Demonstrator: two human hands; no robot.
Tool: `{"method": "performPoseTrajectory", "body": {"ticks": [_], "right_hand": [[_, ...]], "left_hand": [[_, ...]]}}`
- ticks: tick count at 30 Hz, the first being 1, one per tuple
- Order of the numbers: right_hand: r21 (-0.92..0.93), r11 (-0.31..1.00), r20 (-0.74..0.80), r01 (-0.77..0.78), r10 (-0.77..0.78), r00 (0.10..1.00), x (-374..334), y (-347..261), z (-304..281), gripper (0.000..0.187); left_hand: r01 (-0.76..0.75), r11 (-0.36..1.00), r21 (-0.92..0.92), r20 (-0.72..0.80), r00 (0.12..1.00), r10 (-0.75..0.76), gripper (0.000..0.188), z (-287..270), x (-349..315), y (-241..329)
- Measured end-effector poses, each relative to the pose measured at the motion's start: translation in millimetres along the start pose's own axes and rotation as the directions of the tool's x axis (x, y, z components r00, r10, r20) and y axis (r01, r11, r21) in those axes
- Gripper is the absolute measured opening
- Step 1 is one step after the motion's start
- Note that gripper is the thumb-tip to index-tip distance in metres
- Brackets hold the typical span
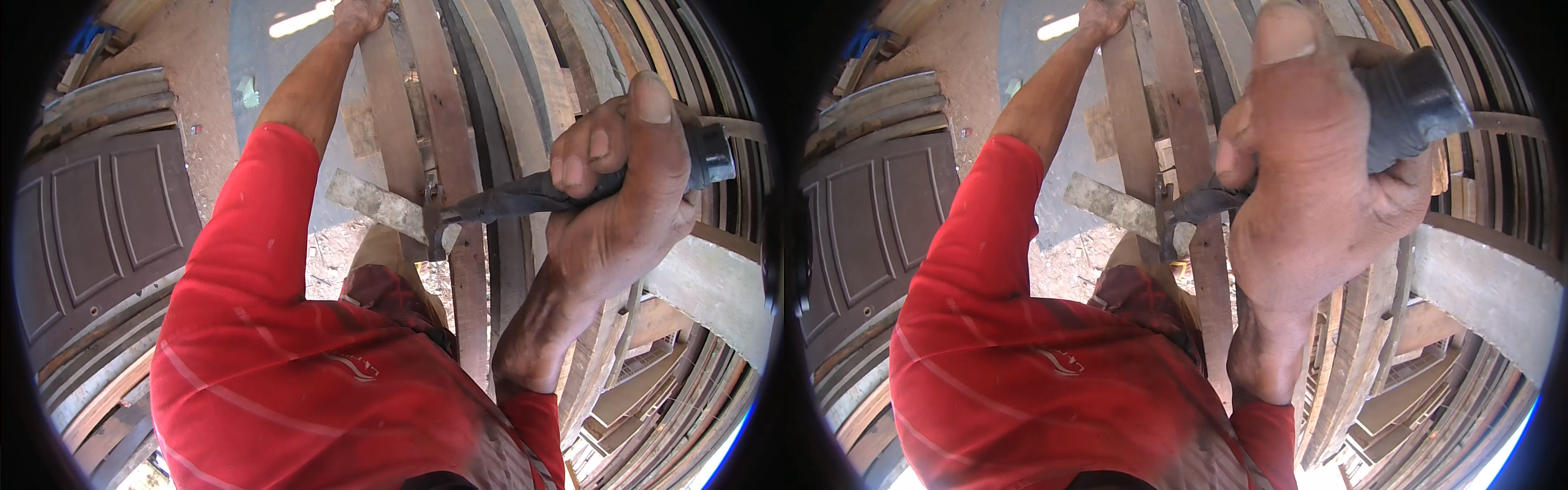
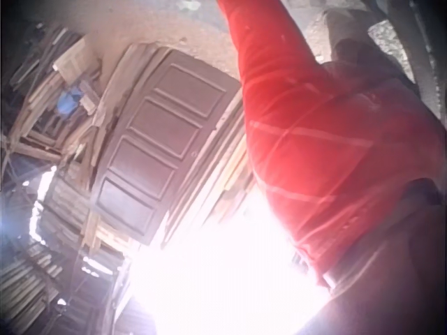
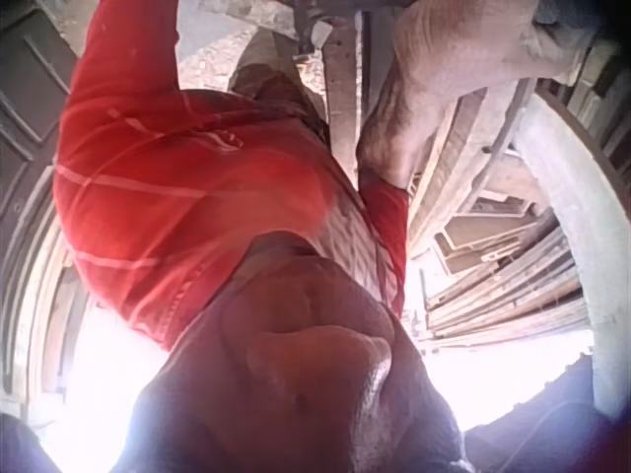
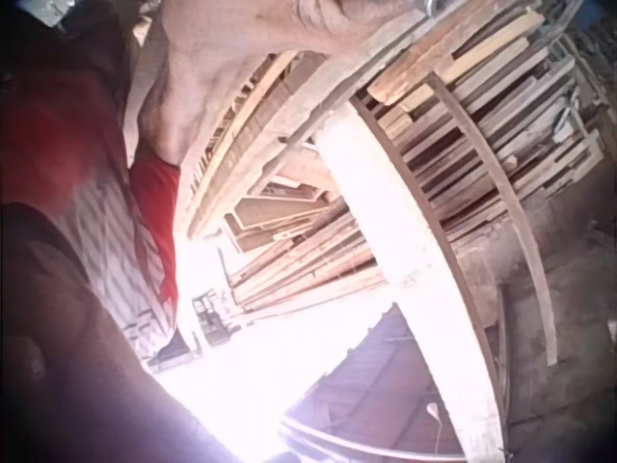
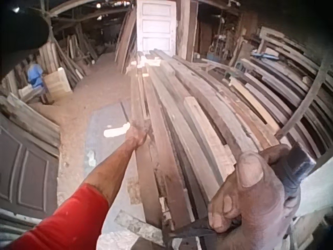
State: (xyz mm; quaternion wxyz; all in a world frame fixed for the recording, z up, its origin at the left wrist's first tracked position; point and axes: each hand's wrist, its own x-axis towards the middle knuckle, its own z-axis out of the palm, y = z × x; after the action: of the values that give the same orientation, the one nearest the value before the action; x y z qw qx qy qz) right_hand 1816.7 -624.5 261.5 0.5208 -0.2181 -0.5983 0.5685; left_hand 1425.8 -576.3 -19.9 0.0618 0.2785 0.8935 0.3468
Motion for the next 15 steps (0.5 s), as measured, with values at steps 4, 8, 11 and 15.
{"method": "performPoseTrajectory", "body": {"ticks": [4, 8, 11, 15], "right_hand": [[-0.019, 0.999, -0.035, -0.041, 0.041, 0.999, -1.5, -5.2, 1.9, 0.034], [0.006, 1.000, -0.047, -0.002, 0.002, 0.999, -1.8, -4.5, 6.9, 0.029], [0.059, 0.996, -0.013, 0.061, -0.060, 0.998, 0.5, 2.0, 5.7, 0.020], [-0.012, 0.998, 0.010, 0.064, -0.064, 0.998, 4.0, 3.4, 1.4, 0.019]], "left_hand": [[-0.145, 0.988, 0.059, 0.007, 0.989, 0.145, 0.074, 5.9, 2.5, 8.9], [0.147, 0.983, 0.112, 0.029, 0.988, -0.151, 0.109, -7.0, 3.5, 2.5], [-0.047, 0.994, -0.096, -0.068, 0.997, 0.040, 0.111, -15.8, -16.4, 4.7], [-0.241, 0.966, -0.089, 0.130, 0.959, 0.252, 0.097, -80.4, -95.1, 25.3]]}}
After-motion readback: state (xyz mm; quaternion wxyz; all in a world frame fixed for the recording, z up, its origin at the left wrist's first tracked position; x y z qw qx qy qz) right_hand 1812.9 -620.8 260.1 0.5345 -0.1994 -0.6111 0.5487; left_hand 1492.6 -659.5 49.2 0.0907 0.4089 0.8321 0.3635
